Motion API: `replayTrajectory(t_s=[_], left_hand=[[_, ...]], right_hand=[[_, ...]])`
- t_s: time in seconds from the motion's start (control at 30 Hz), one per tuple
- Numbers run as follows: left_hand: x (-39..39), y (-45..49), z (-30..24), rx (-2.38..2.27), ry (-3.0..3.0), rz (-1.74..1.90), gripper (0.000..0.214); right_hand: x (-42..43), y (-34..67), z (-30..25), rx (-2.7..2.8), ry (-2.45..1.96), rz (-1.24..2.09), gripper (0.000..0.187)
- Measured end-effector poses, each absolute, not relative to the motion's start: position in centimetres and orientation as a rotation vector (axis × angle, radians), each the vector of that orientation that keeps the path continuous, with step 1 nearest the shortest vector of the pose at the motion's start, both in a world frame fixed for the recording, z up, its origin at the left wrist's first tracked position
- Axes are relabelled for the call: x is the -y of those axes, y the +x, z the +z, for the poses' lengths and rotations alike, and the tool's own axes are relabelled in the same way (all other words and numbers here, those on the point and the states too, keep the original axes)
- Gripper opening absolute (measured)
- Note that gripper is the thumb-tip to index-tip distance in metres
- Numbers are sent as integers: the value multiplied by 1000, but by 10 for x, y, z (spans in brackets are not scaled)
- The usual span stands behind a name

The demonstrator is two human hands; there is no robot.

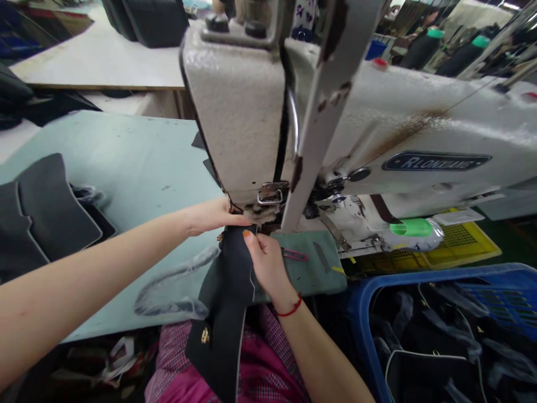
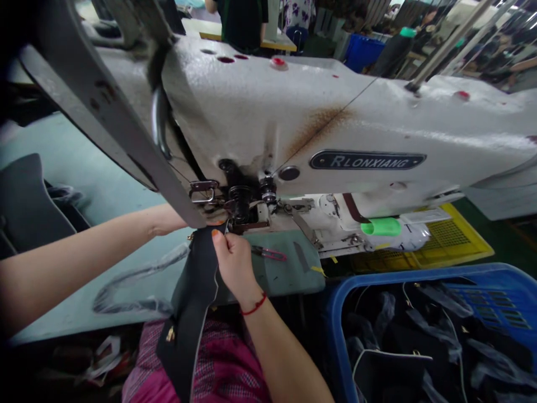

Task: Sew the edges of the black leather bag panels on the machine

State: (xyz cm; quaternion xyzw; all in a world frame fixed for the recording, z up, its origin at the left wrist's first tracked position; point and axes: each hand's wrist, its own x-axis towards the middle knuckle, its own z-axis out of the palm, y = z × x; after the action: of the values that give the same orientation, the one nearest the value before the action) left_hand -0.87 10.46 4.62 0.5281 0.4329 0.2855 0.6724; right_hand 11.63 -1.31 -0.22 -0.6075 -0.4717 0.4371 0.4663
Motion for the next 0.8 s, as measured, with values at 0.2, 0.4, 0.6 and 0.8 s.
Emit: replayTrajectory(t_s=[0.2, 0.4, 0.6, 0.8], left_hand=[[-84, -9, 37, -932, 1304, 634, 37], [-60, -42, 12, -1140, 1825, 803, 34], [22, -81, -58, -1359, 1637, 861, 64], [46, -46, -63, -1187, 1012, 642, 67]], right_hand=[[5, 147, 12, 1252, -1401, 1333, 45], [25, 171, 26, 1393, -1355, 1509, 42], [86, 160, 13, 1093, -1373, 1579, 37], [107, 135, 3, 903, -1439, 1437, 29]])
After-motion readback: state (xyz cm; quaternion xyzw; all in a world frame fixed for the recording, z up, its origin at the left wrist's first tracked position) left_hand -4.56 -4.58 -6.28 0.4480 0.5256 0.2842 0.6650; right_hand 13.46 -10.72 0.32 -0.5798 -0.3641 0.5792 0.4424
